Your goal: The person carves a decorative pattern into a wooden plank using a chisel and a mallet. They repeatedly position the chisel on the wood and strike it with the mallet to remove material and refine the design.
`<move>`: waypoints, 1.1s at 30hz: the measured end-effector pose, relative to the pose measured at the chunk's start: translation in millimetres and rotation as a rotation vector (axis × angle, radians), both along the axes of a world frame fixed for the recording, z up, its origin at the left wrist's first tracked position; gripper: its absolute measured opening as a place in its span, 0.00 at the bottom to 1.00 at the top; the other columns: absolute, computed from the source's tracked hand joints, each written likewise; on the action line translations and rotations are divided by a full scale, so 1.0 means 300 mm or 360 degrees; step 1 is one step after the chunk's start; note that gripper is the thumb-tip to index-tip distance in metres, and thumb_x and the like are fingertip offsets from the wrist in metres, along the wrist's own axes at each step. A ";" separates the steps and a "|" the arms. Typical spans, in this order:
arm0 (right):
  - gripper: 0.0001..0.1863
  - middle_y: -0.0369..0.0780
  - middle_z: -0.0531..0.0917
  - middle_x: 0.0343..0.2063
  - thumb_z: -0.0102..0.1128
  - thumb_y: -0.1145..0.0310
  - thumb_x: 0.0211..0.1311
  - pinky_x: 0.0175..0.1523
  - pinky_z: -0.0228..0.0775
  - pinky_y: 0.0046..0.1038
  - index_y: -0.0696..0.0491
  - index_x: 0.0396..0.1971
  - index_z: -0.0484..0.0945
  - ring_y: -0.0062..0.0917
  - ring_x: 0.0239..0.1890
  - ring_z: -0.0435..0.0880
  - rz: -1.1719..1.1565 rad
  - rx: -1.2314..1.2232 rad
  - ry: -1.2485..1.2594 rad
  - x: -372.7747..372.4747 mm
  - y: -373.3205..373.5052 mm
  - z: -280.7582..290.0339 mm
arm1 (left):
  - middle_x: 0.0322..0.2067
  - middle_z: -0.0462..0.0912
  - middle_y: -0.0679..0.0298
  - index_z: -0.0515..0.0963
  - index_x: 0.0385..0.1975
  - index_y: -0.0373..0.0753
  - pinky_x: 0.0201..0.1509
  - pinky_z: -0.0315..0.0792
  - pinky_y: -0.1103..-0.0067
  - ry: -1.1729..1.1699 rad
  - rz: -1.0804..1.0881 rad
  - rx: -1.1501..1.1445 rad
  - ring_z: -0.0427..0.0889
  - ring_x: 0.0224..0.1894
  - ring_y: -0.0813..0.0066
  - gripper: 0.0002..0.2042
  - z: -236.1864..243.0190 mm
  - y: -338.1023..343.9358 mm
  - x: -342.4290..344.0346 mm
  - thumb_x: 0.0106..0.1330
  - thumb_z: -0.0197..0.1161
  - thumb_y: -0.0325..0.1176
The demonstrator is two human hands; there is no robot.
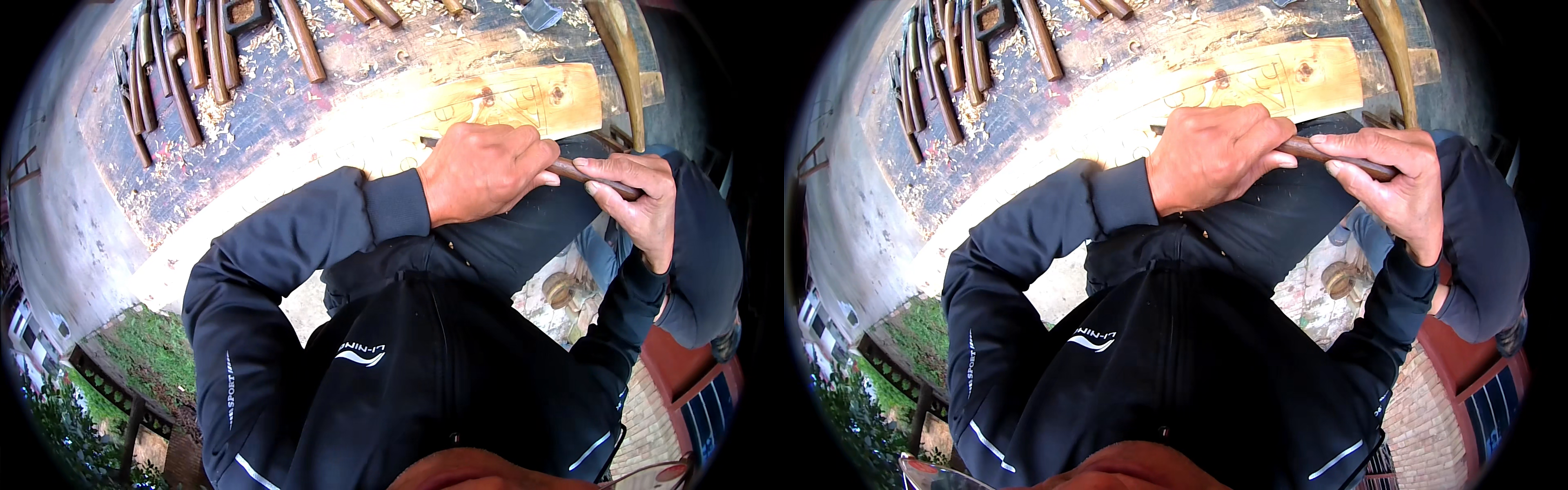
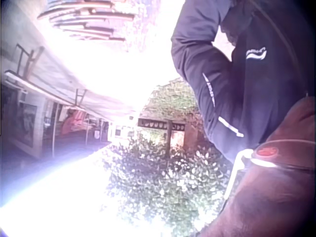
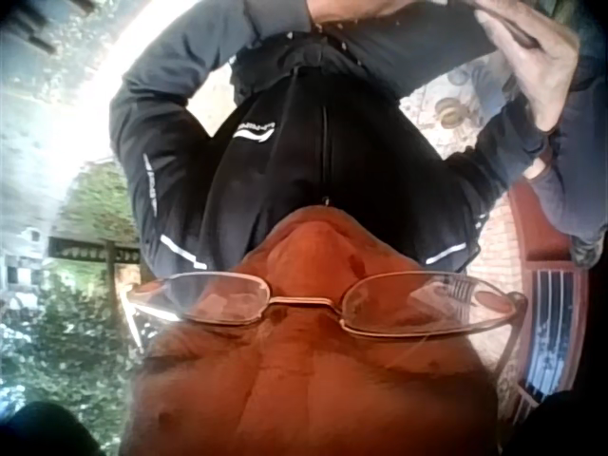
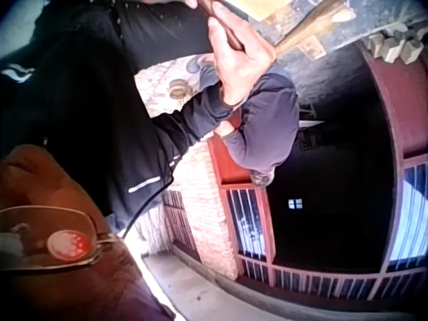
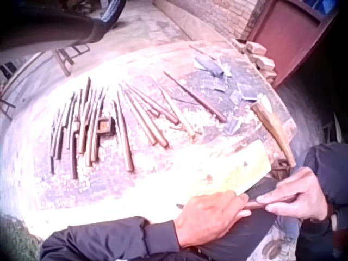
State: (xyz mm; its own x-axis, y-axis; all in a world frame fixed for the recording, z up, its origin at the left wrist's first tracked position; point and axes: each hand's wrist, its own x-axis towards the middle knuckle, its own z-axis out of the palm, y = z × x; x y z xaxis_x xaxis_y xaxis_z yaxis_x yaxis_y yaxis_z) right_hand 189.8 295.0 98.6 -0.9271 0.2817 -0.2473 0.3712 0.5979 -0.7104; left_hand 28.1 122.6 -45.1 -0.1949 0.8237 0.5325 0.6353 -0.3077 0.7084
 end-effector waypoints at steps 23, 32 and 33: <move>0.30 0.41 0.88 0.25 0.79 0.78 0.43 0.28 0.79 0.26 0.58 0.54 0.89 0.29 0.23 0.89 0.0357 -0.0424 0.0455 0.162 -0.235 0.061 | 0.24 0.70 0.70 0.86 0.49 0.35 0.21 0.63 0.78 0.0175 -0.0091 0.0139 0.71 0.21 0.78 0.20 0.138 -0.303 0.088 0.63 0.74 0.41; 0.15 0.43 0.89 0.26 0.79 0.69 0.63 0.31 0.80 0.30 0.59 0.46 0.89 0.33 0.26 0.91 0.0380 -0.0696 0.0690 0.082 -0.327 -0.094 | 0.33 0.85 0.64 0.86 0.53 0.36 0.30 0.75 0.77 0.0144 0.0184 0.0075 0.82 0.28 0.71 0.21 0.155 -0.363 0.128 0.64 0.76 0.41; 0.15 0.44 0.89 0.26 0.78 0.70 0.62 0.31 0.79 0.31 0.59 0.46 0.89 0.34 0.25 0.90 0.0374 -0.0648 0.0694 0.072 -0.322 -0.083 | 0.36 0.89 0.62 0.86 0.54 0.36 0.32 0.77 0.76 0.0163 0.0289 0.0110 0.85 0.29 0.68 0.22 0.156 -0.371 0.126 0.64 0.77 0.41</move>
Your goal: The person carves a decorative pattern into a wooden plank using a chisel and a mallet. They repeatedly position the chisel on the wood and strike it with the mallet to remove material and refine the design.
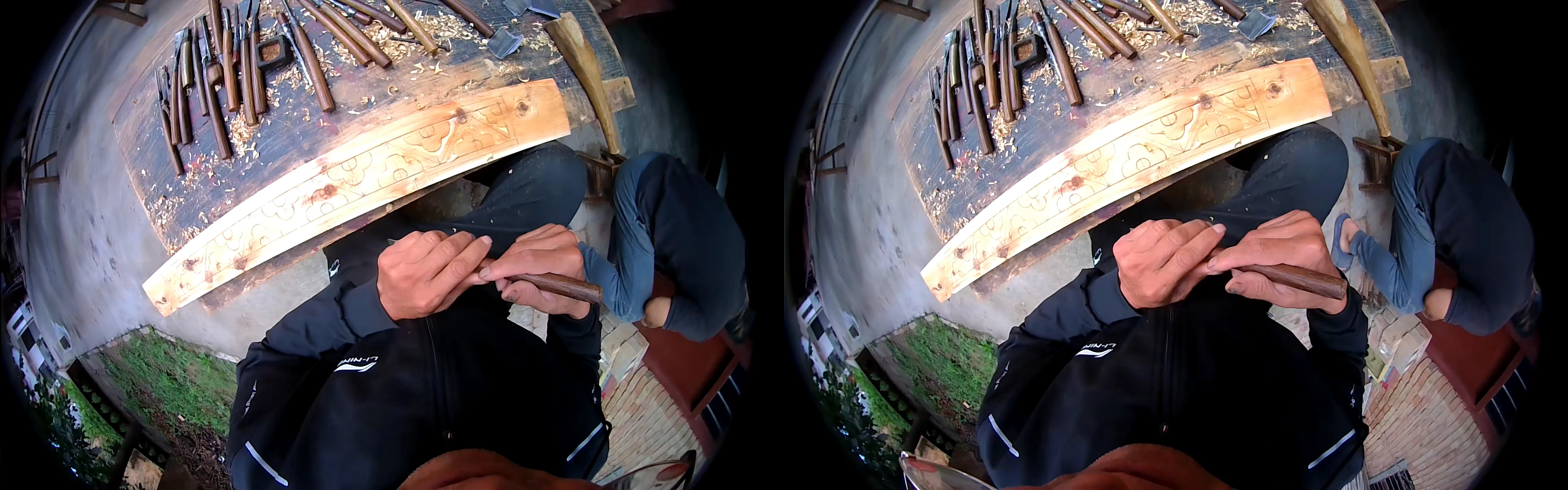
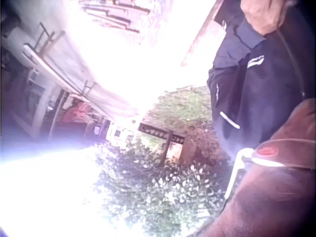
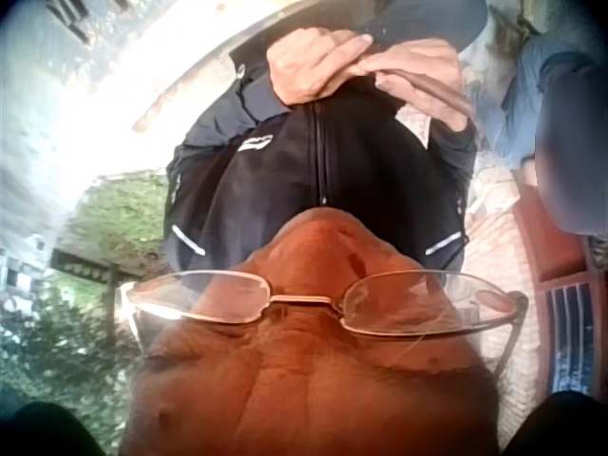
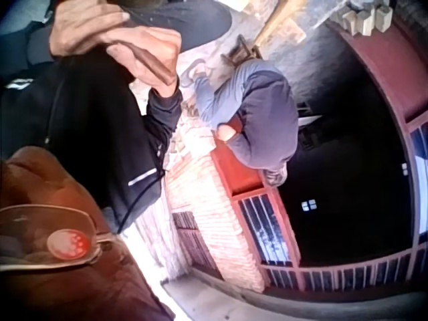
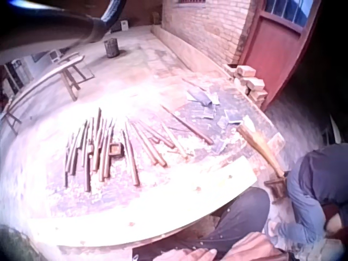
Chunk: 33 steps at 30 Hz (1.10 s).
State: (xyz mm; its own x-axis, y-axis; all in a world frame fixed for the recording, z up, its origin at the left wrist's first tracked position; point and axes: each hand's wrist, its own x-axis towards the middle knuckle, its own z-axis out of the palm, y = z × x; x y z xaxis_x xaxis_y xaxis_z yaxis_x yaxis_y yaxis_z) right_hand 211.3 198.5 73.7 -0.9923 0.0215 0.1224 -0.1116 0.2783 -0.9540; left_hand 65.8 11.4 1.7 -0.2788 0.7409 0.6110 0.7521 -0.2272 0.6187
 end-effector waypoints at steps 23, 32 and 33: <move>0.12 0.40 0.93 0.33 0.75 0.59 0.69 0.37 0.83 0.31 0.48 0.47 0.91 0.34 0.32 0.93 -0.0224 0.1055 0.0712 -0.858 0.109 -0.090 | 0.58 0.87 0.55 0.87 0.52 0.38 0.72 0.74 0.56 0.0298 0.0595 -0.0461 0.84 0.64 0.51 0.22 -0.108 -0.238 -0.221 0.61 0.79 0.42; 0.15 0.41 0.94 0.42 0.73 0.63 0.72 0.47 0.86 0.30 0.49 0.55 0.89 0.33 0.41 0.95 -0.0144 0.0980 0.0651 -0.880 0.124 -0.118 | 0.75 0.69 0.48 0.70 0.75 0.41 0.84 0.53 0.51 0.0465 0.0654 -0.1125 0.66 0.77 0.45 0.47 -0.105 -0.300 -0.367 0.62 0.71 0.65; 0.16 0.42 0.94 0.44 0.73 0.66 0.72 0.47 0.86 0.27 0.51 0.56 0.89 0.31 0.42 0.95 -0.0169 0.1040 0.0585 -0.852 0.119 -0.084 | 0.73 0.69 0.46 0.69 0.76 0.41 0.82 0.56 0.51 0.0468 0.0627 -0.1118 0.68 0.75 0.44 0.46 -0.100 -0.304 -0.373 0.61 0.72 0.63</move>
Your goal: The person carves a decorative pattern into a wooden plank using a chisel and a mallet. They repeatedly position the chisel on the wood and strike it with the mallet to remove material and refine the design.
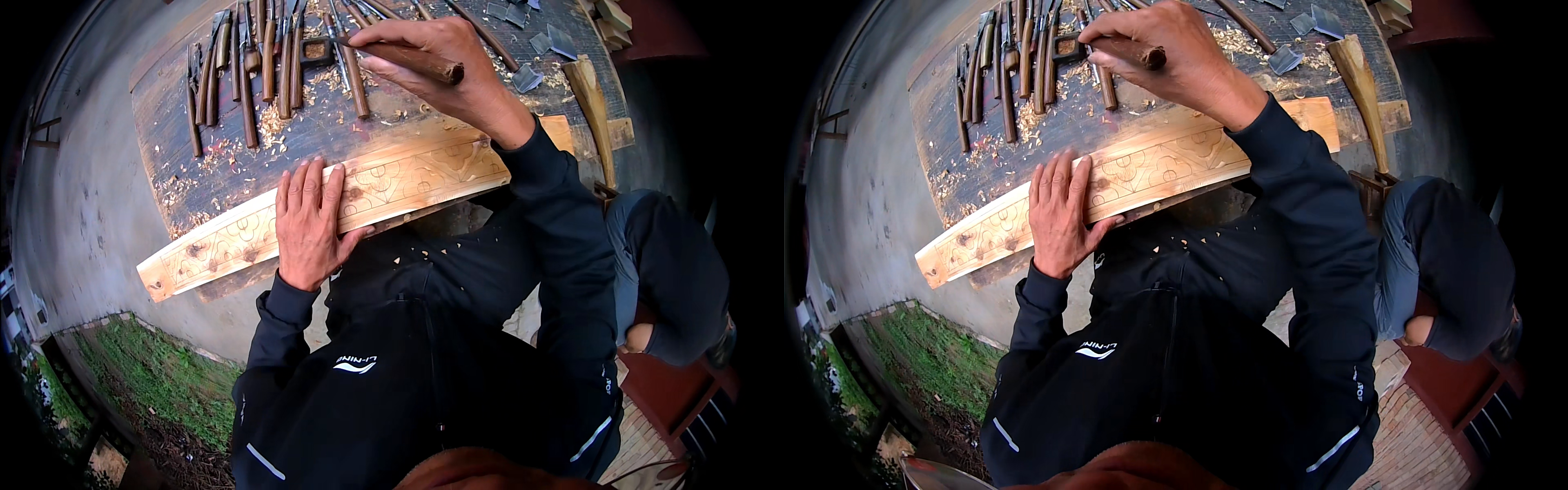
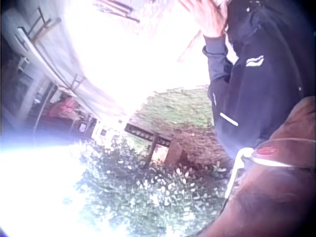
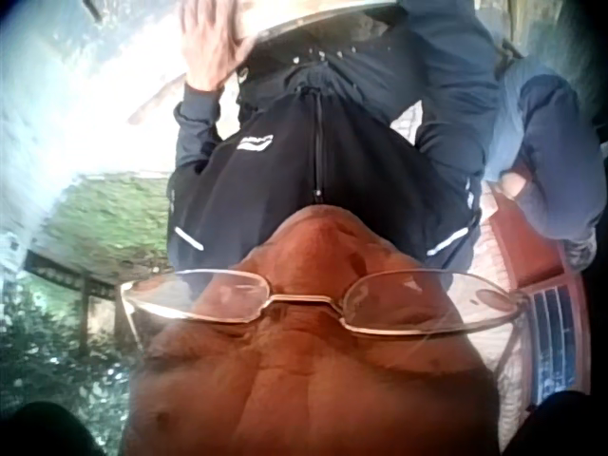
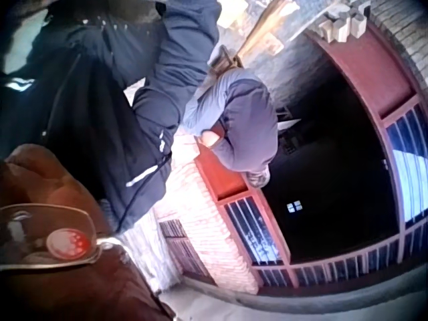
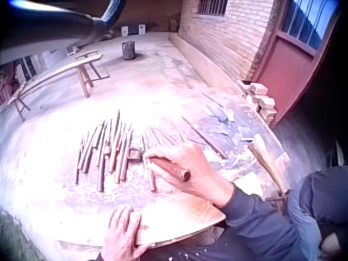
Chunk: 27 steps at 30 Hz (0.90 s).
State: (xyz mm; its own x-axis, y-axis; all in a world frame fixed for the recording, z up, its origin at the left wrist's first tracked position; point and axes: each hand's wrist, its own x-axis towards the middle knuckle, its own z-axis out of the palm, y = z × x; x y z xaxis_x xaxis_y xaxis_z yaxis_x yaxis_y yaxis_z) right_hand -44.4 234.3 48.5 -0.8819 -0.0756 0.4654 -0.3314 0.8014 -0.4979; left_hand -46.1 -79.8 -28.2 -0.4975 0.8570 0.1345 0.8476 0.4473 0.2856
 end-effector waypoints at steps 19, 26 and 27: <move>0.15 0.49 0.92 0.34 0.74 0.79 0.64 0.41 0.86 0.28 0.67 0.49 0.86 0.30 0.33 0.93 -0.0940 -0.0546 0.0139 0.684 -0.091 -0.007 | 0.64 0.77 0.45 0.72 0.72 0.38 0.69 0.68 0.52 -0.0125 -0.0173 0.0269 0.75 0.64 0.40 0.48 -0.016 0.192 0.068 0.54 0.81 0.58; 0.15 0.48 0.92 0.34 0.80 0.65 0.62 0.50 0.85 0.37 0.62 0.38 0.88 0.42 0.41 0.93 -0.1202 0.0477 0.0310 0.713 -0.053 0.129 | 0.56 0.86 0.46 0.76 0.67 0.32 0.64 0.77 0.61 -0.0677 -0.0422 0.0683 0.86 0.57 0.47 0.42 0.035 0.261 0.100 0.55 0.85 0.47; 0.16 0.50 0.92 0.37 0.79 0.61 0.65 0.54 0.84 0.39 0.61 0.36 0.88 0.44 0.45 0.93 -0.1304 0.0650 0.0288 0.702 -0.058 0.142 | 0.54 0.88 0.47 0.76 0.66 0.31 0.61 0.79 0.63 -0.0852 -0.0476 0.0754 0.89 0.54 0.49 0.40 0.036 0.271 0.108 0.56 0.85 0.44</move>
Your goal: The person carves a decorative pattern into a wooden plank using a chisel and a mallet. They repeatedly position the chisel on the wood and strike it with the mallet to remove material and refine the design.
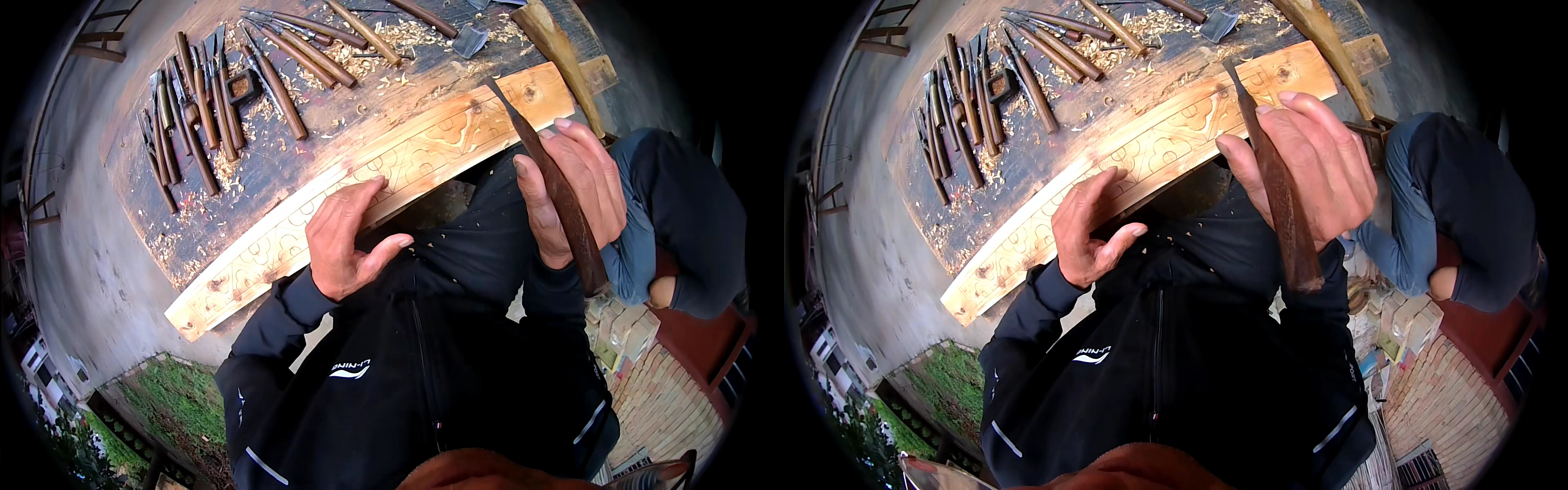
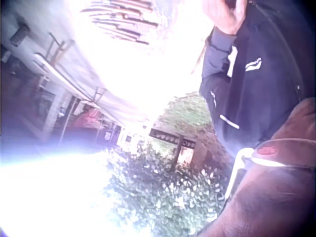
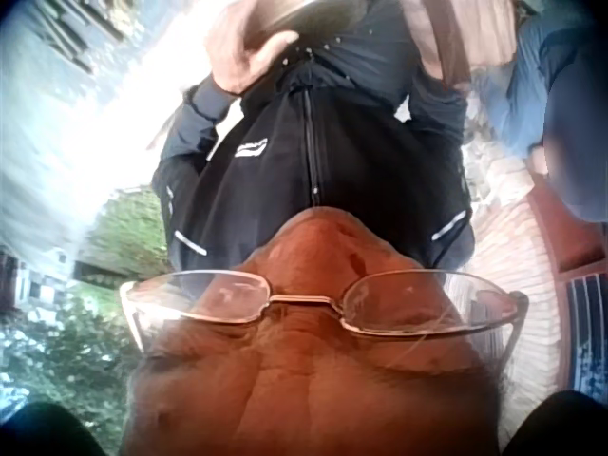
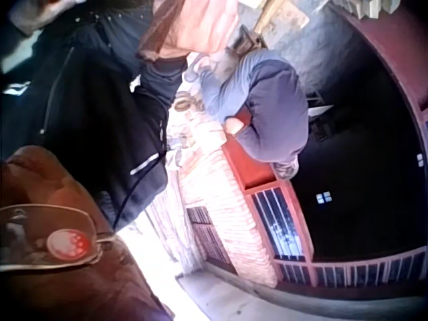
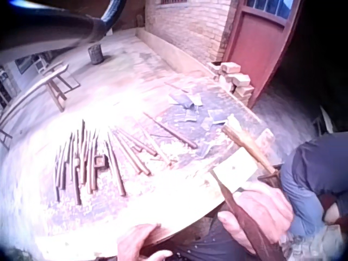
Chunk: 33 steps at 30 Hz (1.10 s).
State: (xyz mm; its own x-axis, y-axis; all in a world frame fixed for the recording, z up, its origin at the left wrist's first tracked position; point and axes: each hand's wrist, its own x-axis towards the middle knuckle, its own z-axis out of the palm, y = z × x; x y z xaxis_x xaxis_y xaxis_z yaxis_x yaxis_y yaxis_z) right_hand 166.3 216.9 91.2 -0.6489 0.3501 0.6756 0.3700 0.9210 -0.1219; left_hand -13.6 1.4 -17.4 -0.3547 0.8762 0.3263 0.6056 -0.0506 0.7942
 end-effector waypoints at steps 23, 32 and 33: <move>0.30 0.35 0.79 0.19 0.46 0.41 0.85 0.22 0.72 0.22 0.48 0.25 0.66 0.21 0.15 0.80 0.1258 -0.1412 0.1287 0.078 -0.140 -0.137 | 0.32 0.81 0.70 0.79 0.67 0.38 0.28 0.66 0.75 0.0030 -0.0505 0.0836 0.76 0.28 0.73 0.30 -0.035 0.423 0.168 0.61 0.71 0.33; 0.33 0.36 0.78 0.14 0.49 0.41 0.84 0.19 0.64 0.24 0.49 0.19 0.63 0.21 0.11 0.72 0.1306 -0.1500 0.1194 0.025 -0.161 -0.204 | 0.21 0.66 0.73 0.84 0.34 0.43 0.20 0.55 0.77 0.0201 -0.0424 0.1072 0.67 0.20 0.78 0.09 -0.081 0.445 0.169 0.54 0.70 0.36; 0.33 0.34 0.76 0.13 0.48 0.40 0.84 0.19 0.60 0.22 0.47 0.18 0.63 0.19 0.10 0.69 0.1276 -0.1479 0.1217 0.011 -0.170 -0.208 | 0.22 0.65 0.72 0.81 0.31 0.45 0.22 0.57 0.77 0.0193 -0.0423 0.1040 0.69 0.22 0.78 0.07 -0.080 0.443 0.168 0.55 0.69 0.36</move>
State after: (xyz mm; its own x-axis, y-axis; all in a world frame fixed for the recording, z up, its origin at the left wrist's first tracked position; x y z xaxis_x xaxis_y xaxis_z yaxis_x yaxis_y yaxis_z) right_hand 169.5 165.7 28.8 -0.4683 0.5697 0.6754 -0.6268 0.3246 -0.7084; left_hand 36.9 134.4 -41.4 -0.0844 0.5397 0.8376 0.5891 -0.6509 0.4788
